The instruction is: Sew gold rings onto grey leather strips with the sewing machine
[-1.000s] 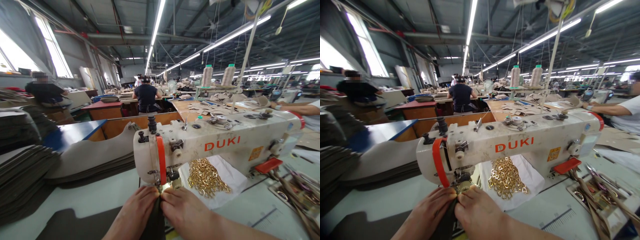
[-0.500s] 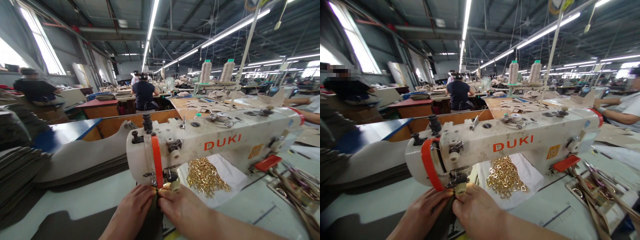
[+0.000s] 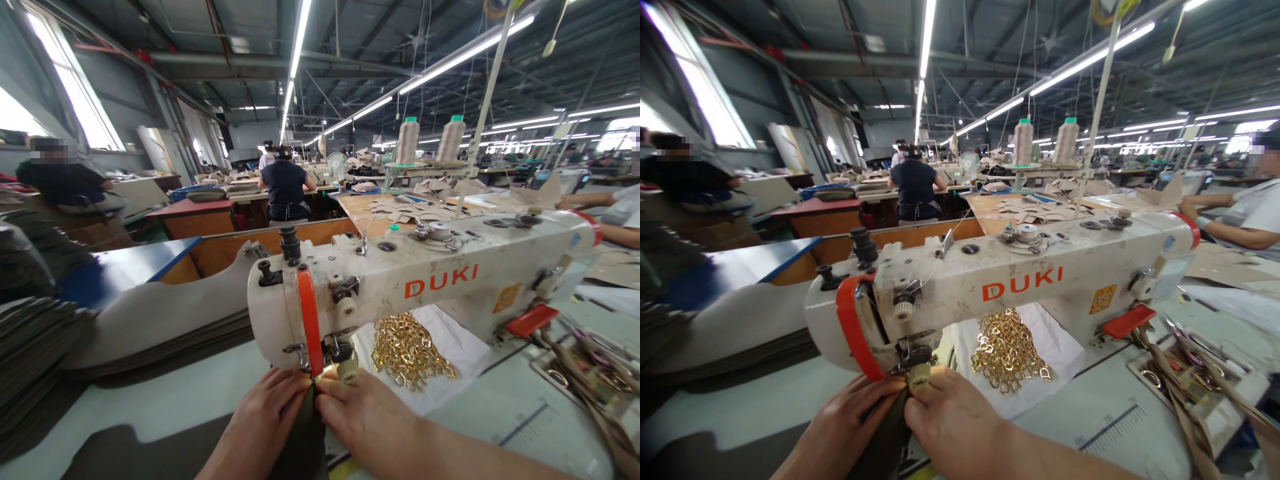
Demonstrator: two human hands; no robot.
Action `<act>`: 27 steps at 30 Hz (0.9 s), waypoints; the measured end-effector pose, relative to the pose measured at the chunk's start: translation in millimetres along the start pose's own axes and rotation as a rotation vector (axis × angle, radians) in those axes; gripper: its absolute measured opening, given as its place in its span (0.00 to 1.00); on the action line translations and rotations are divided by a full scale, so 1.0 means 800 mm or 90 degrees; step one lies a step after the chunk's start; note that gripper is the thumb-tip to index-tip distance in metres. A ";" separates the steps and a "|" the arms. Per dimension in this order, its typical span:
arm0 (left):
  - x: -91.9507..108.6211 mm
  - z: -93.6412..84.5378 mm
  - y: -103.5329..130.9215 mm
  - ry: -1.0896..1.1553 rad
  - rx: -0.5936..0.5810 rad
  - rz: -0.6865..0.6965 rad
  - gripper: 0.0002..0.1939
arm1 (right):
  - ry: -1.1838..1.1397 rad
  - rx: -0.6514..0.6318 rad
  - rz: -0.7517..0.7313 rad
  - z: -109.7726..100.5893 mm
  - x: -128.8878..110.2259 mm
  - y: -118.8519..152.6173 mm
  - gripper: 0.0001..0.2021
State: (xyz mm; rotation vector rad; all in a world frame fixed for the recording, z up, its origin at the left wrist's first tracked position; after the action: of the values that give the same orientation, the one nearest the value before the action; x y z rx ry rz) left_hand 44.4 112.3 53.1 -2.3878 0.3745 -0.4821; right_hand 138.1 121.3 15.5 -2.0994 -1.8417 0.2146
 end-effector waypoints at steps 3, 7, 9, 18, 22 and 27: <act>0.002 0.001 0.000 -0.008 -0.012 -0.006 0.19 | 0.004 0.018 0.010 0.000 -0.001 0.004 0.04; 0.004 0.003 0.007 -0.020 -0.048 0.016 0.17 | -0.011 0.066 -0.015 -0.007 -0.008 0.009 0.02; 0.003 0.006 0.013 -0.035 -0.081 0.028 0.15 | -0.027 0.069 -0.041 -0.010 -0.014 0.009 0.01; 0.016 0.019 0.041 -0.240 -0.159 0.145 0.17 | -0.024 0.025 -0.062 -0.010 -0.019 0.009 0.02; 0.013 0.024 0.044 -0.249 -0.189 0.149 0.19 | -0.032 0.016 -0.061 -0.008 -0.020 0.010 0.03; 0.013 0.026 0.040 -0.238 -0.209 0.127 0.20 | -0.034 0.014 -0.065 -0.008 -0.019 0.010 0.02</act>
State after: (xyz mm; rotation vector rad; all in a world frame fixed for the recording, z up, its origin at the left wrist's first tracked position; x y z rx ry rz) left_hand 58.0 96.5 19.8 -2.6466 0.5445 0.1302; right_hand 145.2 105.0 16.9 -1.9977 -1.9620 0.2657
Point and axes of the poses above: each hand's wrist, its own y-axis away from the middle knuckle, its own z-axis out of the palm, x = y × z, the point moved 8 cm from there along -y, towards the middle knuckle, and after that the axes turned 10 degrees about -z, right-handed, at the moved point
